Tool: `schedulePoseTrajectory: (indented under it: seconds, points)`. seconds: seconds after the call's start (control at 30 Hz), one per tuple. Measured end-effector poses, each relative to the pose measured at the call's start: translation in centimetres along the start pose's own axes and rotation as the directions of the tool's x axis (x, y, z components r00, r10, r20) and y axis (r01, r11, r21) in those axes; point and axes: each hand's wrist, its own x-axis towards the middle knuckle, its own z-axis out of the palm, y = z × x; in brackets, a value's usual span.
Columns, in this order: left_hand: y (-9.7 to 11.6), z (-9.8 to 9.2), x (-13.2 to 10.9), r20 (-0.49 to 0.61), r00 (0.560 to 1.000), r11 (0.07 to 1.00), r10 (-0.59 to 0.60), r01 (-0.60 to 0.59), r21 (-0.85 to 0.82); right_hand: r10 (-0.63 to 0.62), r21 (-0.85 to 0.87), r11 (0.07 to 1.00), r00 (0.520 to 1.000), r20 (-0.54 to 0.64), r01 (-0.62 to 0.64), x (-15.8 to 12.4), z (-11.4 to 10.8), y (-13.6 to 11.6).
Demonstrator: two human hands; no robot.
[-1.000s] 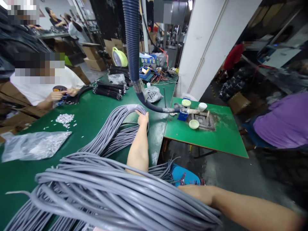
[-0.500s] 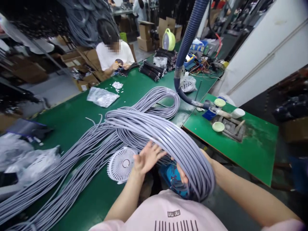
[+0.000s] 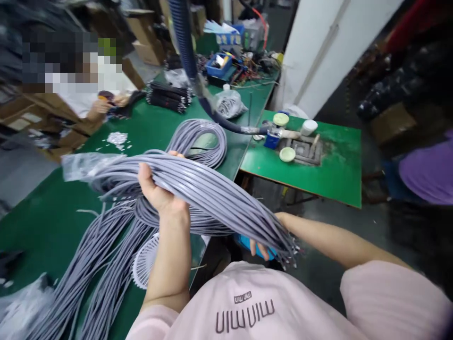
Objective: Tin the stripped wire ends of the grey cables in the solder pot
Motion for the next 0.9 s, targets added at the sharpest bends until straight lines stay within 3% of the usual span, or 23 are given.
schedulePoseTrajectory:
  seconds: [0.03,0.07,0.13,0.17,0.27,0.37,0.5,0.6,0.7,0.77,0.9]
  points:
    - [-0.9,0.0,1.1,-0.028,1.0,0.999,0.001,-0.002,-0.035,0.009,0.043,0.999,0.998,0.056,-0.012,-1.1,-1.4,0.7]
    - [-2.1,0.2,2.3,-0.052,0.999,0.998,-0.011,0.008,-0.069,-0.017,0.1,0.995,0.982,0.189,-0.002,-2.6,-2.9,1.2]
    - [-5.1,0.6,4.5,-0.068,0.995,0.99,-0.073,0.064,-0.122,-0.083,0.189,0.981,0.977,0.199,0.044,-6.2,-6.1,2.0]
    - [-6.9,0.8,5.5,-0.062,0.992,0.985,-0.112,0.103,-0.14,-0.108,0.222,0.973,0.978,0.18,0.067,-8.2,-7.7,2.2]
    - [-12.7,1.2,7.8,-0.081,0.975,0.965,-0.207,0.19,-0.181,-0.255,0.225,0.94,0.966,-0.029,0.255,-13.3,-12.4,2.3]
    - [-18.4,0.9,8.4,-0.157,0.941,0.945,-0.299,0.27,-0.186,-0.153,0.066,0.984,0.972,-0.18,0.167,-15.6,-16.6,2.4]
    - [-24.9,-1.0,7.3,-0.275,0.862,0.901,-0.426,0.377,-0.215,0.092,-0.114,0.984,0.945,-0.313,-0.134,-15.4,-21.7,3.0]
    - [-28.4,-2.6,6.2,-0.327,0.798,0.861,-0.507,0.454,-0.228,0.139,-0.275,0.927,0.915,-0.38,-0.256,-14.1,-25.6,3.6]
    - [-30.5,-3.6,6.2,-0.377,0.751,0.839,-0.542,0.512,-0.185,0.061,-0.54,0.766,0.875,-0.48,-0.35,-12.4,-28.7,4.3]
    - [-31.2,-3.9,6.7,-0.406,0.735,0.833,-0.543,0.535,-0.144,-0.044,-0.641,0.659,0.831,-0.555,-0.394,-11.2,-29.6,5.2]
    - [-31.6,-3.9,8.0,-0.445,0.72,0.82,-0.532,0.57,-0.057,-0.229,-0.631,0.651,0.684,-0.693,-0.422,-9.0,-27.8,8.7]
